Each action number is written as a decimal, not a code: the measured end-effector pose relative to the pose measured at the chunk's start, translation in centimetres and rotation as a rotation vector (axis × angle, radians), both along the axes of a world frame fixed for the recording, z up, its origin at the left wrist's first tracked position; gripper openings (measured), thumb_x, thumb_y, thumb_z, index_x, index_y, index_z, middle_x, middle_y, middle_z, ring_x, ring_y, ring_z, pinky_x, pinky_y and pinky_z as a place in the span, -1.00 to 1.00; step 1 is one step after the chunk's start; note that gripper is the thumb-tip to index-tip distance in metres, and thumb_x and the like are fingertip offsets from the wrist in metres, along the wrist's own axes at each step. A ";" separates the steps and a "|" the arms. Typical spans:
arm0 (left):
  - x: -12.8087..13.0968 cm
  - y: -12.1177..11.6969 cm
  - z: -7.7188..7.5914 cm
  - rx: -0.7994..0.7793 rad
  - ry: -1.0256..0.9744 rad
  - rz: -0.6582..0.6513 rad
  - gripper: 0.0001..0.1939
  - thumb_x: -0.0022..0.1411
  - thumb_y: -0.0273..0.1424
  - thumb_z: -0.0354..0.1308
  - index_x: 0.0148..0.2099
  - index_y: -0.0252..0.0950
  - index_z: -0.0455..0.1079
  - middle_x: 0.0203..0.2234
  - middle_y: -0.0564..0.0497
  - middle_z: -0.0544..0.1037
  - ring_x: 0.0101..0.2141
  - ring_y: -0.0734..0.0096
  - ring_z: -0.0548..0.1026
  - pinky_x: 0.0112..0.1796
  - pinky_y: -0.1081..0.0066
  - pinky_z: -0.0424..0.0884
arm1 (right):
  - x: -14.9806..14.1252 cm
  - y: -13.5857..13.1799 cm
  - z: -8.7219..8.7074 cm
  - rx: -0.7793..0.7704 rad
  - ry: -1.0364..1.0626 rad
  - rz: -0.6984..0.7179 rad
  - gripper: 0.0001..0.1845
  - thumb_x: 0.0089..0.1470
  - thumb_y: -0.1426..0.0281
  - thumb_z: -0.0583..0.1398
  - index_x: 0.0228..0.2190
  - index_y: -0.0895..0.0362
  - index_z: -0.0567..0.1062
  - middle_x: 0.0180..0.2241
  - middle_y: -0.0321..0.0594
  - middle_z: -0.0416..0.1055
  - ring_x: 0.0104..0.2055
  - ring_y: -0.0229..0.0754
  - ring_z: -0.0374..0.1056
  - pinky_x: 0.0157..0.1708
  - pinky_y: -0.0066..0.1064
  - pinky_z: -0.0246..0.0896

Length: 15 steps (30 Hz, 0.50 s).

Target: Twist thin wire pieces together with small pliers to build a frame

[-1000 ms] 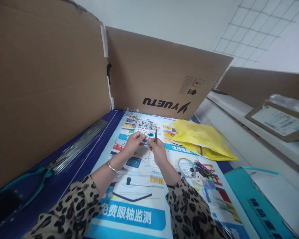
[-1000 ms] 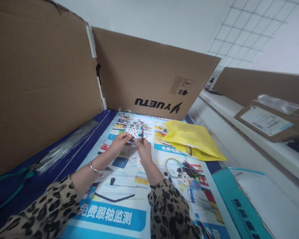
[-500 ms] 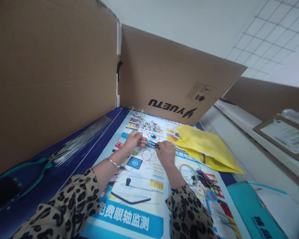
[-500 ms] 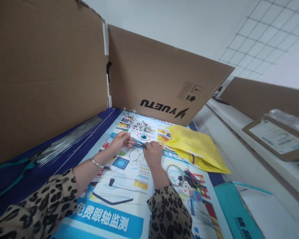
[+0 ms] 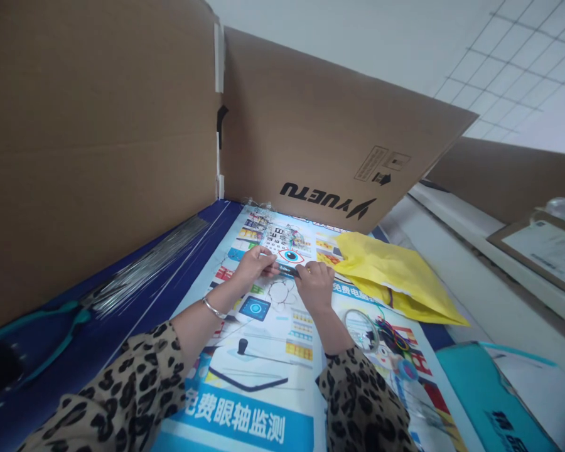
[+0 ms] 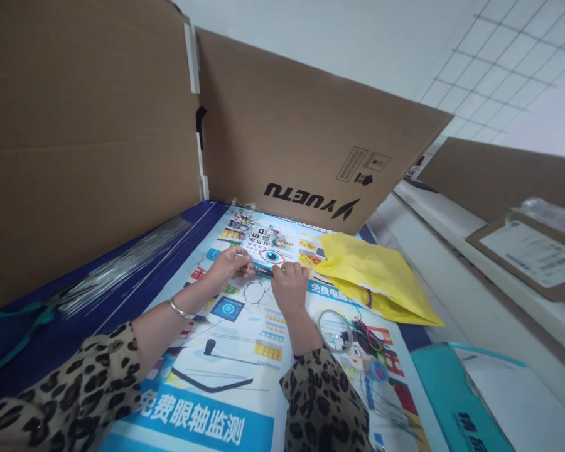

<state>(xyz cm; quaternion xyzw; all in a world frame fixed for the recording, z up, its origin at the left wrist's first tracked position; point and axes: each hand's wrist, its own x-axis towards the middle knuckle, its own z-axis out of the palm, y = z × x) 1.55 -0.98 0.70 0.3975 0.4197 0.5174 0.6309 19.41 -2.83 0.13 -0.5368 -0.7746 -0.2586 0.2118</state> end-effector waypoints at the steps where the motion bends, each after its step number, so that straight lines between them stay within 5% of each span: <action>1: 0.0 0.0 0.1 0.014 0.005 0.003 -0.62 -0.09 -0.28 0.22 -0.22 -0.31 0.23 -0.59 0.04 0.49 -0.58 0.44 0.48 -0.56 0.51 0.33 | 0.0 0.0 0.0 0.004 0.001 0.006 -0.82 -0.03 0.33 0.11 -0.35 0.04 0.47 -0.38 -0.16 0.28 -0.27 -0.12 0.03 -0.27 -0.26 -0.18; 4: 0.0 -0.2 0.5 0.048 0.035 0.010 -0.59 -0.08 -0.28 0.21 -0.15 -0.35 0.29 -0.58 0.02 0.49 -0.58 0.50 0.45 -0.58 0.56 0.27 | -0.1 0.0 0.1 0.012 -0.008 0.030 -0.83 -0.02 0.34 0.10 -0.35 0.03 0.47 -0.38 -0.17 0.29 -0.28 -0.13 0.03 -0.27 -0.26 -0.19; 15: 0.3 -0.3 0.4 0.012 0.029 -0.003 -0.73 -0.13 -0.29 0.23 -0.44 -0.36 0.26 -0.63 0.04 0.45 -0.65 0.53 0.39 -0.63 0.53 0.29 | -0.2 -0.1 0.2 0.012 -0.024 0.066 -0.83 0.02 0.35 0.07 -0.37 0.02 0.46 -0.41 -0.20 0.29 -0.30 -0.15 0.03 -0.28 -0.26 -0.23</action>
